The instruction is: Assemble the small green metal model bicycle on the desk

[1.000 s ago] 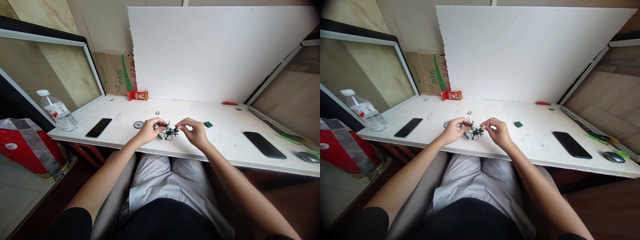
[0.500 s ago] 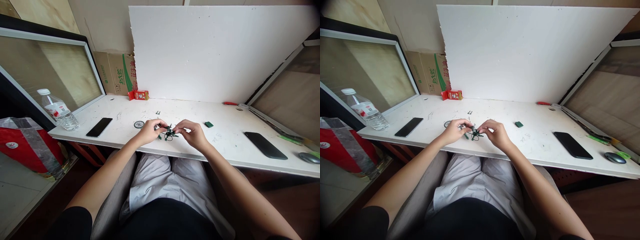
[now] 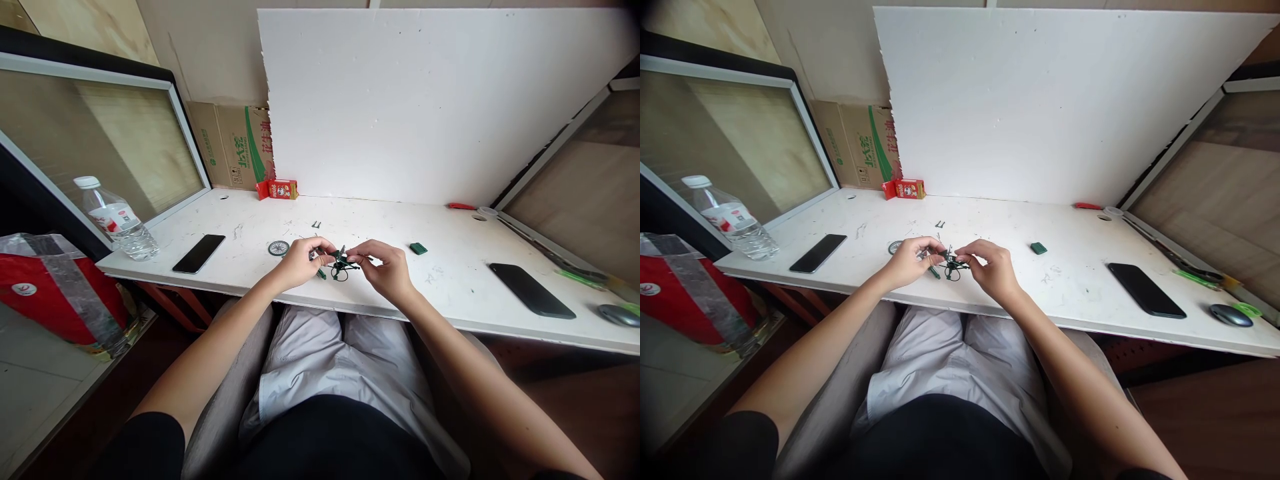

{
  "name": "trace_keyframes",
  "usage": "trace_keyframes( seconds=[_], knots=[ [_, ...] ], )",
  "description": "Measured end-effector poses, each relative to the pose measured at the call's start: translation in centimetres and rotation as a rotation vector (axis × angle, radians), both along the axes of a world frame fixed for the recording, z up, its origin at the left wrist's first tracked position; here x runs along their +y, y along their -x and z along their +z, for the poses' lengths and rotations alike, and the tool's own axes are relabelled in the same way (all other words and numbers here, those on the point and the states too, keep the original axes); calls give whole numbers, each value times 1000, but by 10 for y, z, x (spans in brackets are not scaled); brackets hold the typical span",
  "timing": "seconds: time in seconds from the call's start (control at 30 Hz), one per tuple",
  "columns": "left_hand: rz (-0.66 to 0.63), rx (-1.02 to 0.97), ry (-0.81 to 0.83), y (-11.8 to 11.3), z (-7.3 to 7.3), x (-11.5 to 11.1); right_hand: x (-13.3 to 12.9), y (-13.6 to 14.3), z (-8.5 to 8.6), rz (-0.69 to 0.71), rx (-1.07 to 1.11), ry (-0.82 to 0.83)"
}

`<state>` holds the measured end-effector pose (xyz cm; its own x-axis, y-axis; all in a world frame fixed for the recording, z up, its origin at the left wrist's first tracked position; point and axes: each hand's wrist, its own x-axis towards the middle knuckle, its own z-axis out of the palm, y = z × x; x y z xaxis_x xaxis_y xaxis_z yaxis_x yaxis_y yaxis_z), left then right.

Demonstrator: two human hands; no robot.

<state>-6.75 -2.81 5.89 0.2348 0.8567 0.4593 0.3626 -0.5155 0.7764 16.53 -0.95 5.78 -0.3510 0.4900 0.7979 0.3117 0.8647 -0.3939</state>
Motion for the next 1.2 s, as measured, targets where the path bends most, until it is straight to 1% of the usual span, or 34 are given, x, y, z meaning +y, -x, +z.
trace_keyframes(
  seconds=[0.2,0.37,0.47,0.57,0.67,0.77,0.83,0.93,1.03,1.1,1.2],
  knots=[
    [-29,-10,-5,-2,0,0,2,1,-8,-64,17,-140],
    [-30,-5,-27,-4,-3,0,1,1,-13,-98,5,-202],
    [-33,-6,-30,-4,-4,0,0,0,-13,-93,2,-135],
    [-12,21,-108,-4,-3,1,-1,-1,-12,-7,-11,23],
    [60,90,-258,-2,-2,3,0,-1,-10,66,-20,123],
    [123,135,-364,-1,-4,6,1,0,-8,68,-19,150],
    [165,147,-394,-2,-6,7,1,0,-8,66,-26,181],
    [280,146,-391,-6,-12,6,2,1,-9,61,-33,222],
    [405,164,-378,-13,-17,1,3,1,-11,36,-8,208],
    [478,193,-407,-18,-19,-3,4,0,-13,14,9,190],
    [519,262,-469,-25,-21,-10,5,0,-14,-6,26,173]
  ],
)
